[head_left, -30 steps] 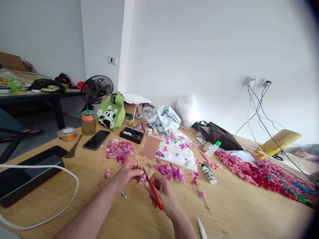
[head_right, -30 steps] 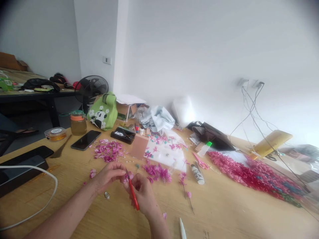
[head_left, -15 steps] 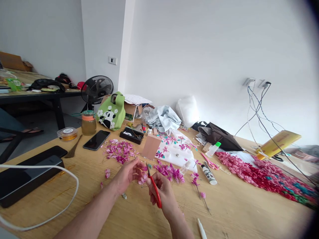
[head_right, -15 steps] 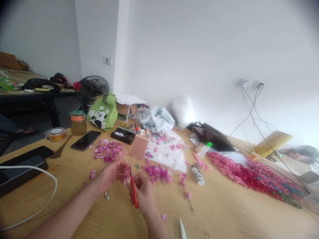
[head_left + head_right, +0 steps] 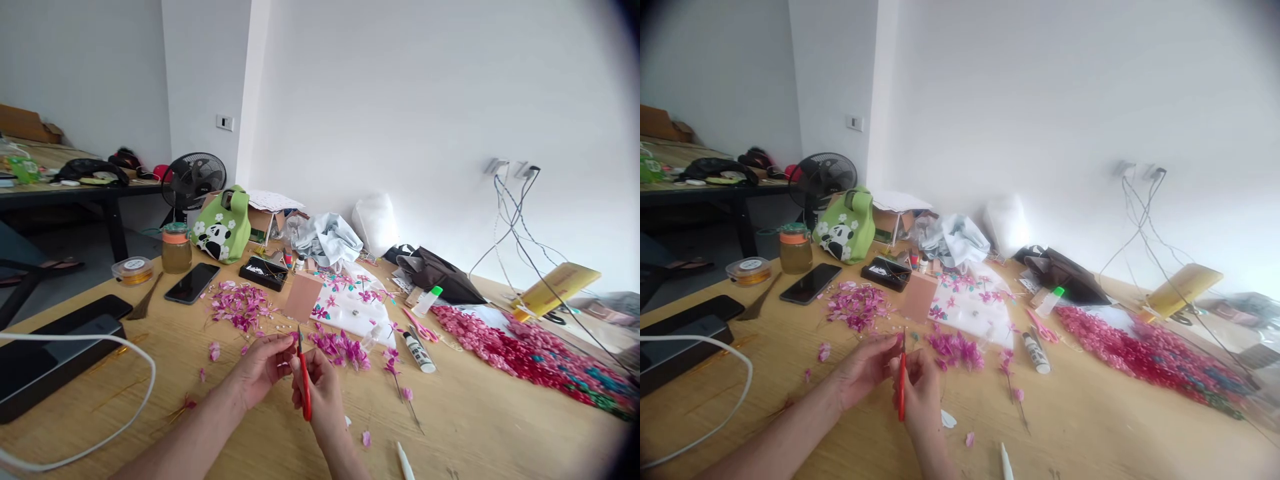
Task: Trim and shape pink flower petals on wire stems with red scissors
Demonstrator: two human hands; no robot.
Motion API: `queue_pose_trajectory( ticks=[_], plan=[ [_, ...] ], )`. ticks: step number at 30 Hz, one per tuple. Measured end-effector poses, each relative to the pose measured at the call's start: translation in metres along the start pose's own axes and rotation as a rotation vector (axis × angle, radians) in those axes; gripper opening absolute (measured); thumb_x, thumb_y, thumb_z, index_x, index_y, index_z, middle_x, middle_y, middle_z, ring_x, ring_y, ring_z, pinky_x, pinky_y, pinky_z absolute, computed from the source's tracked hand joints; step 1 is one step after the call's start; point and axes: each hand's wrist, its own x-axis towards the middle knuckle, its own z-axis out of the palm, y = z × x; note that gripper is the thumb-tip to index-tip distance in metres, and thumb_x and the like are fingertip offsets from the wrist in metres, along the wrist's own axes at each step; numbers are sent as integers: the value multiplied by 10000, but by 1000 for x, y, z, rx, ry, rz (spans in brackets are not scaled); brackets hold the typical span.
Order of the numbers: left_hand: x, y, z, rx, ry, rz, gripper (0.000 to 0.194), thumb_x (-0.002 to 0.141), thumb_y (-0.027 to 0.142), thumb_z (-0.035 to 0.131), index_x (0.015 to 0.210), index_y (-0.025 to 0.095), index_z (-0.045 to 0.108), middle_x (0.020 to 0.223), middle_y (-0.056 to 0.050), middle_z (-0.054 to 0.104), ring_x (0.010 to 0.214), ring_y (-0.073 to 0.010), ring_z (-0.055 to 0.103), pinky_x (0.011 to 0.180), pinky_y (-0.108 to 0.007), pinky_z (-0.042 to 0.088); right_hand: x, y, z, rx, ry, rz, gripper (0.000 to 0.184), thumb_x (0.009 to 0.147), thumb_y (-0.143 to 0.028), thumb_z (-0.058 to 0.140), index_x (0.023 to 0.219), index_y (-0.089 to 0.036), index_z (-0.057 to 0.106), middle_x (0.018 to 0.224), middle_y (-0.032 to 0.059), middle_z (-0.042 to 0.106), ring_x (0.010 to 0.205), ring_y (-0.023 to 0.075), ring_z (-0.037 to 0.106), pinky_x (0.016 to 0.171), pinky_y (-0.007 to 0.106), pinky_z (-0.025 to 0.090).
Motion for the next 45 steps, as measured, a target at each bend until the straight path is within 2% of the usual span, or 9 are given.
queue_pose_trajectory(
  ticks=[9,14,32,45],
  plan=[
    [3,-2,-2,-47,85,28,139,616,162,789,626,113,660,588,4,611,564,-93,548,551,-211,403,1,11,2,-90,4,-38,454,784,-602,620,709,-192,440,504,-56,467,394,80,421,364,180,316],
    [3,-2,-2,-48,88,40,148,593,160,796,610,119,656,573,5,609,550,-95,542,543,-212,397,1,11,3,-66,-3,-43,449,786,-590,627,703,-193,433,503,-63,452,390,77,414,364,179,308],
    [2,-1,0,41,95,126,176,573,161,750,502,143,590,507,23,562,522,-101,505,552,-231,376,-5,-4,8,75,-88,97,499,735,-617,665,720,-180,426,483,-76,476,344,55,432,342,150,341],
    [2,1,0,116,105,144,151,579,201,747,528,142,617,518,-2,596,556,-139,559,562,-257,385,-1,2,3,3,-86,65,495,721,-626,670,705,-188,440,463,-75,469,319,65,420,307,159,299]
  ],
)
